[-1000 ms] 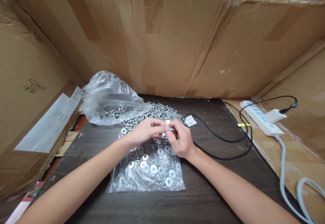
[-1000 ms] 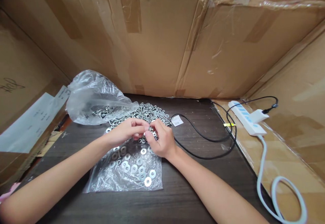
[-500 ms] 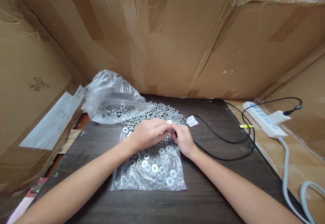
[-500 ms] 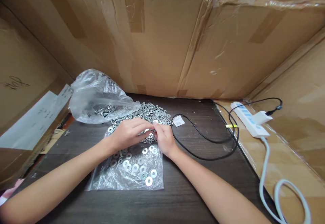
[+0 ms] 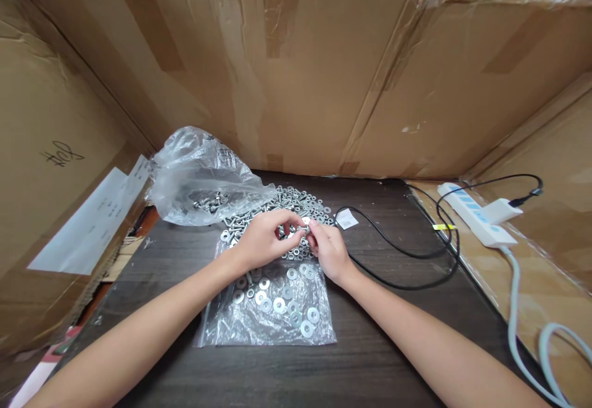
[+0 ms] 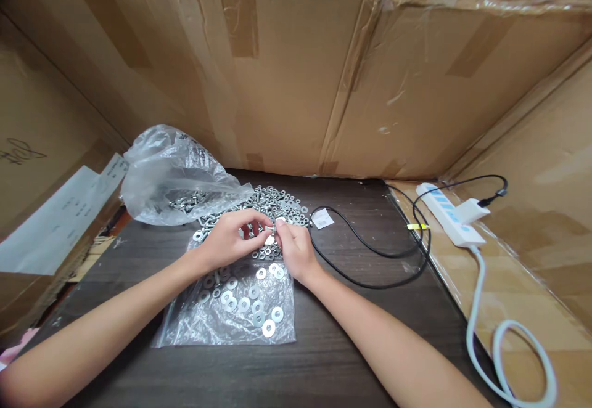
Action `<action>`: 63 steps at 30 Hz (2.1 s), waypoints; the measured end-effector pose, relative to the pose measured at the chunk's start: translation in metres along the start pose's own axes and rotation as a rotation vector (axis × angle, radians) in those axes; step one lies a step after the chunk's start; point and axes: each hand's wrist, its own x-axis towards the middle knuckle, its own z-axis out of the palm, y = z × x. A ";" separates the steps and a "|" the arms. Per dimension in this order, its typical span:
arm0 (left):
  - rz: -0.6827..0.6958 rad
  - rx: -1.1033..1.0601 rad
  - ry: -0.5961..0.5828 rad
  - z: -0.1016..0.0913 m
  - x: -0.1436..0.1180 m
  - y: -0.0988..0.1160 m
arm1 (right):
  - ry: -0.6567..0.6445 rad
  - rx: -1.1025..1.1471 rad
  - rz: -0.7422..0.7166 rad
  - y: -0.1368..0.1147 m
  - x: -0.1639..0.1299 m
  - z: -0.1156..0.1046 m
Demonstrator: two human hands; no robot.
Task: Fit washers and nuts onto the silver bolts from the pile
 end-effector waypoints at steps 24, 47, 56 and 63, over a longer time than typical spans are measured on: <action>-0.320 -0.282 -0.045 -0.005 0.007 0.002 | 0.042 -0.197 -0.372 -0.013 -0.005 -0.003; -0.240 -0.242 -0.118 -0.003 0.004 0.005 | 0.059 -0.244 -0.374 -0.016 -0.005 -0.005; -0.268 -0.306 -0.150 -0.003 0.004 0.004 | 0.052 -0.270 -0.395 -0.015 -0.006 -0.005; -0.211 -0.247 -0.122 -0.002 0.003 0.006 | 0.019 -0.284 -0.361 -0.018 -0.006 -0.005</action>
